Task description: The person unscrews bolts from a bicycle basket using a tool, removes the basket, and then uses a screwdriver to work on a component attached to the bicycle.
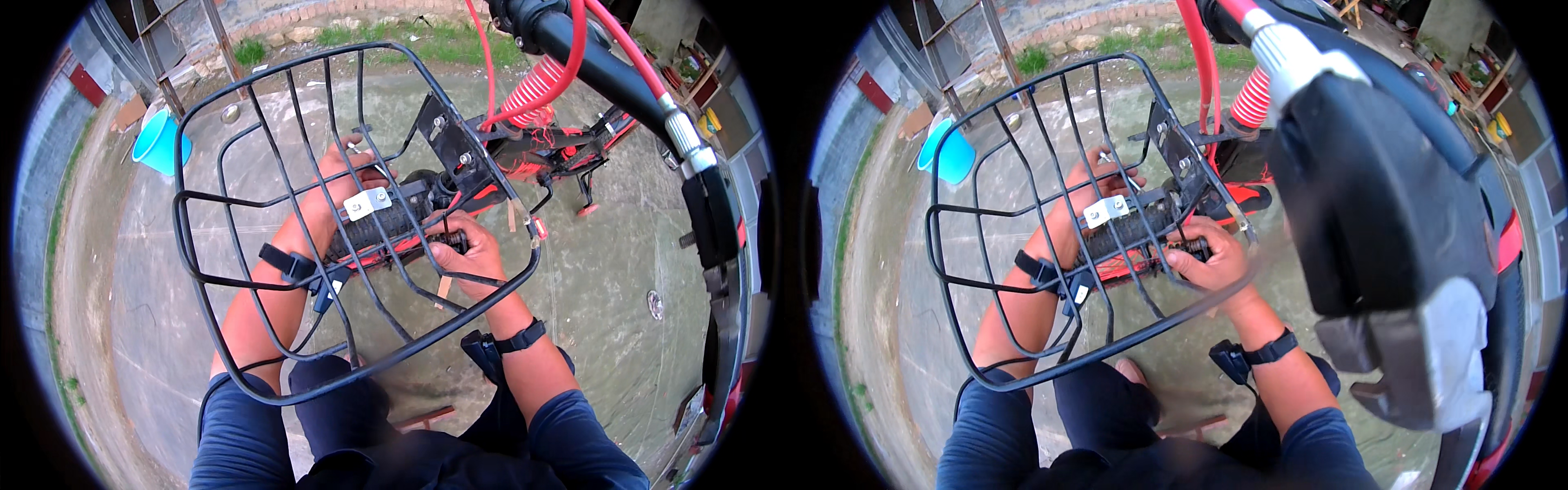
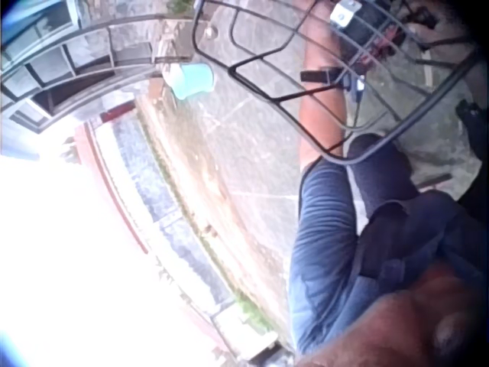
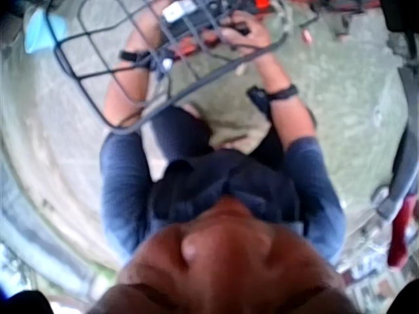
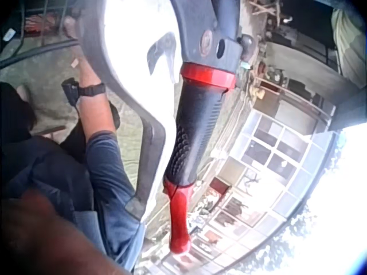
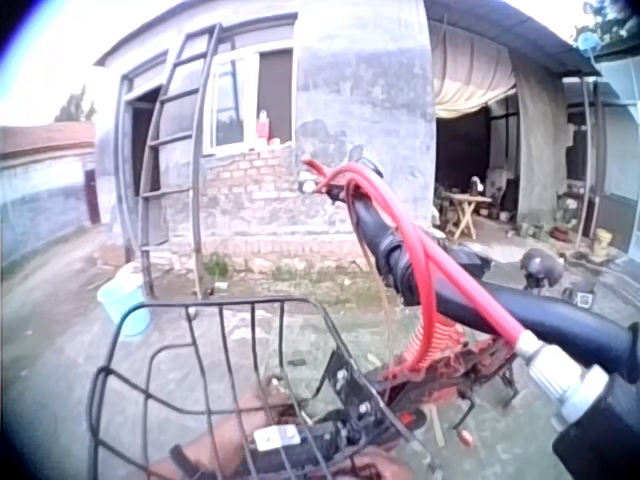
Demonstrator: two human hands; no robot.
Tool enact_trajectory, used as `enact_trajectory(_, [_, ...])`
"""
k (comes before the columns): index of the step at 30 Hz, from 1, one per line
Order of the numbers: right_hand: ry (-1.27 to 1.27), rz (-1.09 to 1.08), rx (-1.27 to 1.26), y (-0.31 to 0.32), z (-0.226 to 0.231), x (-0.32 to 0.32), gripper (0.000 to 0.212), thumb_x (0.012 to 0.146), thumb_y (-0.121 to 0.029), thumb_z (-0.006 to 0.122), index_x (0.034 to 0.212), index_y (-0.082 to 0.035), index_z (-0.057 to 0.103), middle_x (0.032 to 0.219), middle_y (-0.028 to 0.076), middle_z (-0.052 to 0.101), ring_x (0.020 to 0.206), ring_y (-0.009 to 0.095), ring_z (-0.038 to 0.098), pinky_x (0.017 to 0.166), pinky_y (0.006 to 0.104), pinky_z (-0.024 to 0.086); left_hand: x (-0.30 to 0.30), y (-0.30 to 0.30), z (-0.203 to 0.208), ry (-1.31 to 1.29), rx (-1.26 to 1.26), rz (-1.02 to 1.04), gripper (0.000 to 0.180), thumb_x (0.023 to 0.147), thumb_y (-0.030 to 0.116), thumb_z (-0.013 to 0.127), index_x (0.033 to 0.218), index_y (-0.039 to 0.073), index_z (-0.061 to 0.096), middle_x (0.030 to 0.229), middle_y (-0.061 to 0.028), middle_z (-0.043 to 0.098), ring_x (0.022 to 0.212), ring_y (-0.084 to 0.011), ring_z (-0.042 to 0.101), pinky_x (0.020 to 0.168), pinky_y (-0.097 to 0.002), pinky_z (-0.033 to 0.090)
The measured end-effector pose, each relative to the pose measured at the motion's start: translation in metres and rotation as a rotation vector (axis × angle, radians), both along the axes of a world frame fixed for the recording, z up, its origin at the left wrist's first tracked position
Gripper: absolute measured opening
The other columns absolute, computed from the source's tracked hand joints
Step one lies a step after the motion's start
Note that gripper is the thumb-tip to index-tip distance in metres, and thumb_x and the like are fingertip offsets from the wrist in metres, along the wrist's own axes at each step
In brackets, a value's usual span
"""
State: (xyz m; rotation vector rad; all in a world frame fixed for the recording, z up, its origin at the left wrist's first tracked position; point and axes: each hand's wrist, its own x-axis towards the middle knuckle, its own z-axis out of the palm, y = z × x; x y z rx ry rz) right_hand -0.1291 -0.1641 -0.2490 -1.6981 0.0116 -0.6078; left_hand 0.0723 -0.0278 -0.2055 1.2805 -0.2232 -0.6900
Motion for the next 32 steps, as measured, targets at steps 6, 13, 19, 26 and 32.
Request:
enact_trajectory(6, [-0.020, 0.004, 0.007, 0.000, 0.002, 0.002, 0.026, 0.076, -0.020, 0.079, 0.091, -0.001, 0.069, 0.095, 0.011, 0.065, 0.093, 0.022, 0.061, 0.085, 0.0329, 0.046, -0.026, 0.000, 0.012, -0.108, -0.116, -0.017, 0.043, 0.093, 0.002, 0.051, 0.129, 0.005, 0.029, 0.103, -0.0200, 0.058, 0.092, -0.0320, 0.066, 0.075, -0.0393, 0.058])
enact_trajectory(13, [-0.010, 0.021, 0.007, 0.000, 0.007, 0.002, 0.027, 0.075, -0.020, 0.079, 0.091, -0.002, 0.069, 0.095, 0.011, 0.066, 0.094, 0.022, 0.061, 0.086, 0.0332, 0.046, -0.032, 0.003, 0.013, -0.220, -0.119, 0.069, 0.043, 0.093, 0.002, 0.053, 0.129, 0.005, 0.029, 0.103, -0.0182, 0.057, 0.094, -0.0305, 0.066, 0.075, -0.0368, 0.058])
enact_trajectory(19, [-0.023, -0.035, -0.030, -0.005, 0.006, -0.002, 0.031, 0.072, -0.022, 0.081, 0.091, -0.001, 0.069, 0.098, 0.013, 0.067, 0.095, 0.024, 0.062, 0.087, 0.0344, 0.047, -0.040, 0.005, 0.012, -0.283, -0.075, 0.059, 0.041, 0.096, 0.004, 0.050, 0.130, 0.004, 0.028, 0.101, -0.0175, 0.058, 0.093, -0.0294, 0.067, 0.076, -0.0352, 0.057])
enact_trajectory(26, [0.014, -0.063, -0.088, -0.008, 0.013, -0.008, 0.033, 0.072, -0.023, 0.081, 0.093, -0.001, 0.068, 0.103, 0.016, 0.067, 0.099, 0.026, 0.062, 0.089, 0.0360, 0.047, -0.035, 0.007, -0.004, -0.425, -0.159, -0.018, 0.040, 0.095, 0.001, 0.051, 0.128, 0.006, 0.029, 0.098, -0.0173, 0.061, 0.092, -0.0291, 0.068, 0.074, -0.0354, 0.058])
enact_trajectory(32, [0.045, -0.063, -0.072, -0.009, 0.013, -0.009, 0.033, 0.073, -0.023, 0.081, 0.094, -0.001, 0.069, 0.106, 0.017, 0.066, 0.100, 0.027, 0.062, 0.090, 0.0367, 0.047, -0.033, 0.003, -0.002, -0.383, -0.201, -0.049, 0.041, 0.094, 0.004, 0.054, 0.128, 0.007, 0.031, 0.102, -0.0182, 0.062, 0.096, -0.0287, 0.067, 0.077, -0.0352, 0.057])
